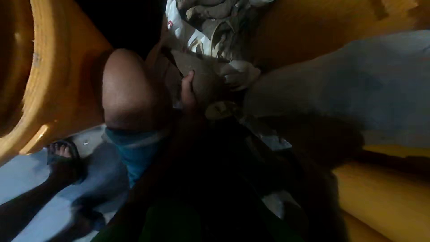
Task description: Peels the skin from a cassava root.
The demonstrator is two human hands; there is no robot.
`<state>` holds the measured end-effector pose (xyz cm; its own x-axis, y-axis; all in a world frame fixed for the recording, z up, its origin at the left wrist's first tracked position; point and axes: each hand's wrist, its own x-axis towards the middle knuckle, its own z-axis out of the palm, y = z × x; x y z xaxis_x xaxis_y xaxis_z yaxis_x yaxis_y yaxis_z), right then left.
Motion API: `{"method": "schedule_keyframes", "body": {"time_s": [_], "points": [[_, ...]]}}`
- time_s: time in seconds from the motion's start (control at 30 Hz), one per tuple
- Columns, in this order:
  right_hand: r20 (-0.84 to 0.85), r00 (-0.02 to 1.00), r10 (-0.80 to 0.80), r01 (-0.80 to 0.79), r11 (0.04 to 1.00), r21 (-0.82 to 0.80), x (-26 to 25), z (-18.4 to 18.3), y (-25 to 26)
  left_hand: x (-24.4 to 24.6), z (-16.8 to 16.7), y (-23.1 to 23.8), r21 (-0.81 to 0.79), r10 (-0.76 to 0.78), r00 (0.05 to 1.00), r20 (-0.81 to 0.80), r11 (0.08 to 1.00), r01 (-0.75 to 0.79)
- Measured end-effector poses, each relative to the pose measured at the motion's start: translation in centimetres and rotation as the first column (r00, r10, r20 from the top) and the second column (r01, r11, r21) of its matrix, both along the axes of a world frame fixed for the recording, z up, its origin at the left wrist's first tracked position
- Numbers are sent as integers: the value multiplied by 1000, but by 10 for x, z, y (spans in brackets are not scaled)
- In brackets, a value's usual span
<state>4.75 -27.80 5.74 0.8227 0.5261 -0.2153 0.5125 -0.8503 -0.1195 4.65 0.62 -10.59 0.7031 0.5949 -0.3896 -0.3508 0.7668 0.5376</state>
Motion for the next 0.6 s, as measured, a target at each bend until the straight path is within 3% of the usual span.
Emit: {"method": "schedule_keyframes", "body": {"time_s": [0.07, 0.13, 0.2, 0.27, 0.37, 0.47, 0.6], "points": [[-84, 996, -41, 37, 998, -41, -1, 7, 6, -4, -18, -8, -53, -23, 991, 133, 998, 31], [-124, 991, -43, 38, 998, -43, 0, 9, 8, -1, -6, -6, -172, -11, 996, 84, 985, 25], [-53, 999, -6, 7, 1000, 17, 0, 0, 2, -2, -23, -6, -135, -46, 963, 265, 987, 85], [-32, 999, 6, -3, 997, 76, 0, 0, 11, 1, -9, -4, -200, -32, 983, 182, 977, 69], [-42, 998, 57, -51, 990, 130, 7, 3, 27, 0, -23, -5, -154, -47, 932, 360, 982, 109], [-118, 993, -18, 26, 998, 62, 4, -4, 9, 1, 23, 1, -368, -83, 979, 184, 918, 147], [-140, 989, -51, 63, 995, 83, 8, -29, -20, -1, 32, 0, -357, -137, 987, 80, 921, 156]]}}
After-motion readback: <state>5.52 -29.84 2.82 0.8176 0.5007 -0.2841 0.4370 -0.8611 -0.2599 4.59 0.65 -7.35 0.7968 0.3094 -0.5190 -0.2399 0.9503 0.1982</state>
